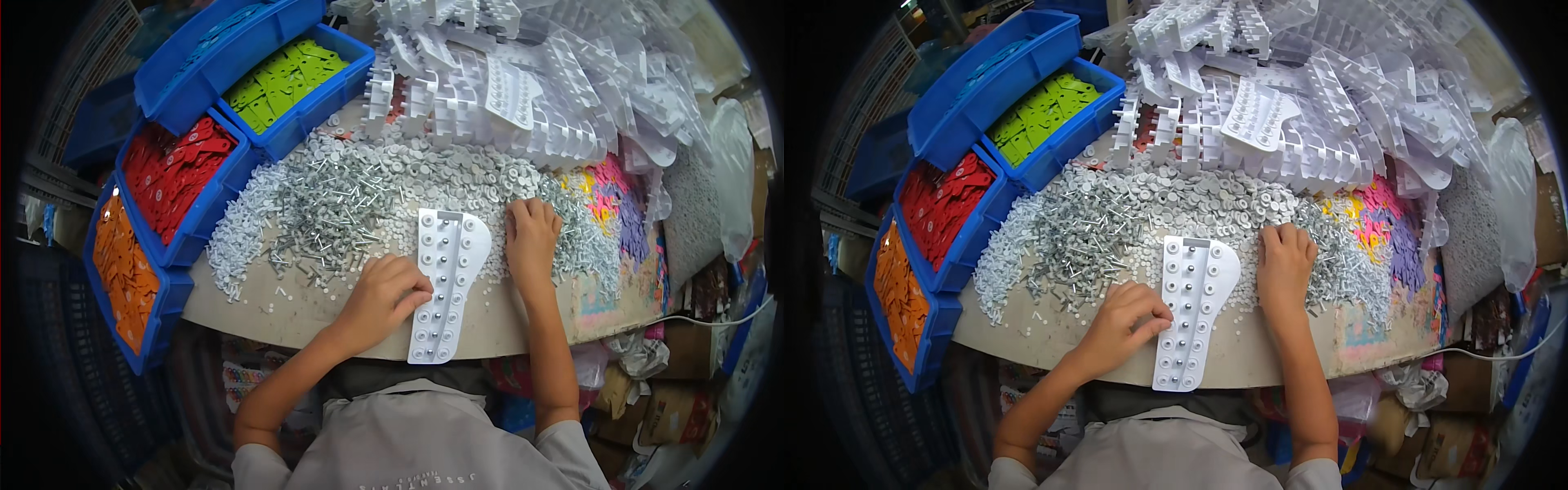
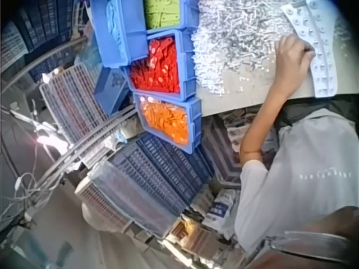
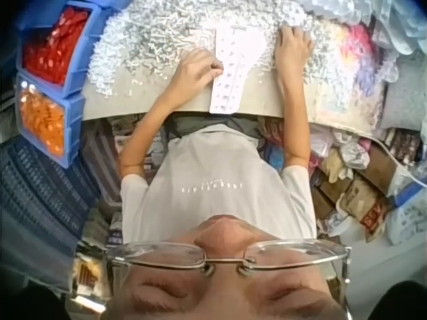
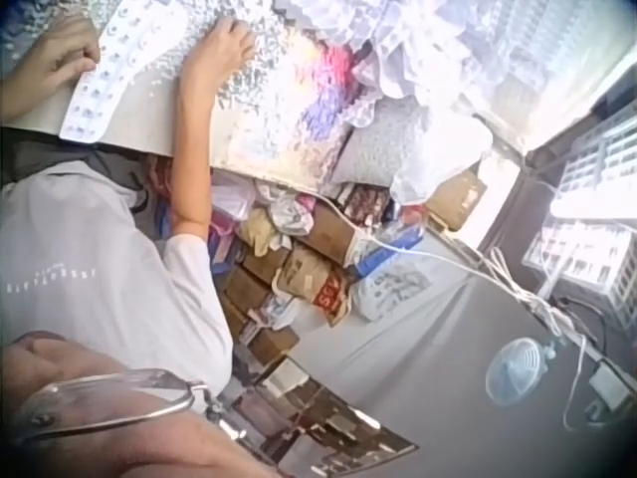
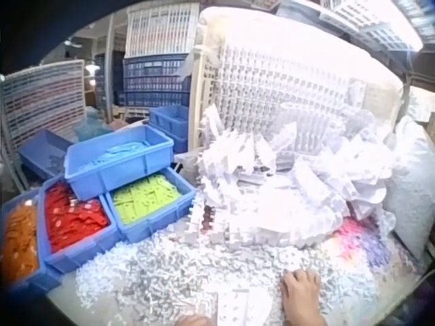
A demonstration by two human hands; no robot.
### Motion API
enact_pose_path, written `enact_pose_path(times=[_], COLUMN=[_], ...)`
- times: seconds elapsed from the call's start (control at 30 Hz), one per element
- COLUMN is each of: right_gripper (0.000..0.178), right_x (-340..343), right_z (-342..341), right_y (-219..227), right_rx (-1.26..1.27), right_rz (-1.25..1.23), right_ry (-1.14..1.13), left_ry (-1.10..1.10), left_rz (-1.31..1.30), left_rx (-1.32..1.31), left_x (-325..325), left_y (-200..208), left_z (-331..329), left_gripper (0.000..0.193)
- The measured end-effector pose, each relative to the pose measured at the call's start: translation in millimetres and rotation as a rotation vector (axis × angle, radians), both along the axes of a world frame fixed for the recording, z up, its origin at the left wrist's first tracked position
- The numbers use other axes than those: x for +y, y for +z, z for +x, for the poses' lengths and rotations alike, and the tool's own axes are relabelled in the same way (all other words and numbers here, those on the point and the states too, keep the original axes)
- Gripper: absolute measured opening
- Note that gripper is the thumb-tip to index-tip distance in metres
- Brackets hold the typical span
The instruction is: Assembling a colorful toy percussion instrument by inserting small circular keys into a white plastic frame.
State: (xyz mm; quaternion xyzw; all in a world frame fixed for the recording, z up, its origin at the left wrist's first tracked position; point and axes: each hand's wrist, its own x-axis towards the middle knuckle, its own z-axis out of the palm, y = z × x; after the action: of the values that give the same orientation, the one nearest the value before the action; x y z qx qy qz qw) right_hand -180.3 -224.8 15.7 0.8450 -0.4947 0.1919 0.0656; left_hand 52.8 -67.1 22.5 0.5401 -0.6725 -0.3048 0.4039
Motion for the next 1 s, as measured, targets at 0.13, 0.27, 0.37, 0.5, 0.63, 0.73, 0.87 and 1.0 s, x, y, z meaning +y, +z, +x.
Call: enact_pose_path(times=[0.13,0.27,0.37,0.5,0.63,0.73,0.87,1.0], right_gripper=[0.012,0.012,0.012,0.011,0.012,0.016,0.023,0.024], right_x=[23.4,67.4,85.0,91.8,94.8,102.3,118.1,114.7], right_z=[2.1,6.6,9.5,5.5,7.5,6.4,1.7,3.0], right_y=[28.4,65.2,66.7,49.7,41.1,25.8,-4.4,-2.4], right_rx=[-0.099,-0.331,-0.310,-0.323,-0.353,-0.340,-0.286,-0.288], right_rz=[0.052,0.406,0.698,0.711,0.713,0.530,0.122,0.103], right_ry=[0.000,0.196,0.333,0.358,0.311,0.328,0.387,0.402], left_ry=[-0.010,0.016,0.076,0.117,0.091,0.110,0.107,0.200], left_rz=[0.011,-0.019,-0.026,-0.043,-0.262,-0.295,-0.275,-0.198], left_rx=[0.032,0.028,0.018,0.002,-0.204,-0.223,-0.210,-0.087], left_x=[4.8,7.7,9.1,9.6,11.5,12.8,8.5,-10.9], left_y=[-7.6,-12.6,-10.6,-15.0,-18.8,-17.2,-14.7,-6.8], left_z=[-9.1,-13.5,-17.6,-18.8,-18.1,-20.9,-21.1,-1.9], left_gripper=[0.008,0.008,0.008,0.010,0.012,0.012,0.011,0.010])
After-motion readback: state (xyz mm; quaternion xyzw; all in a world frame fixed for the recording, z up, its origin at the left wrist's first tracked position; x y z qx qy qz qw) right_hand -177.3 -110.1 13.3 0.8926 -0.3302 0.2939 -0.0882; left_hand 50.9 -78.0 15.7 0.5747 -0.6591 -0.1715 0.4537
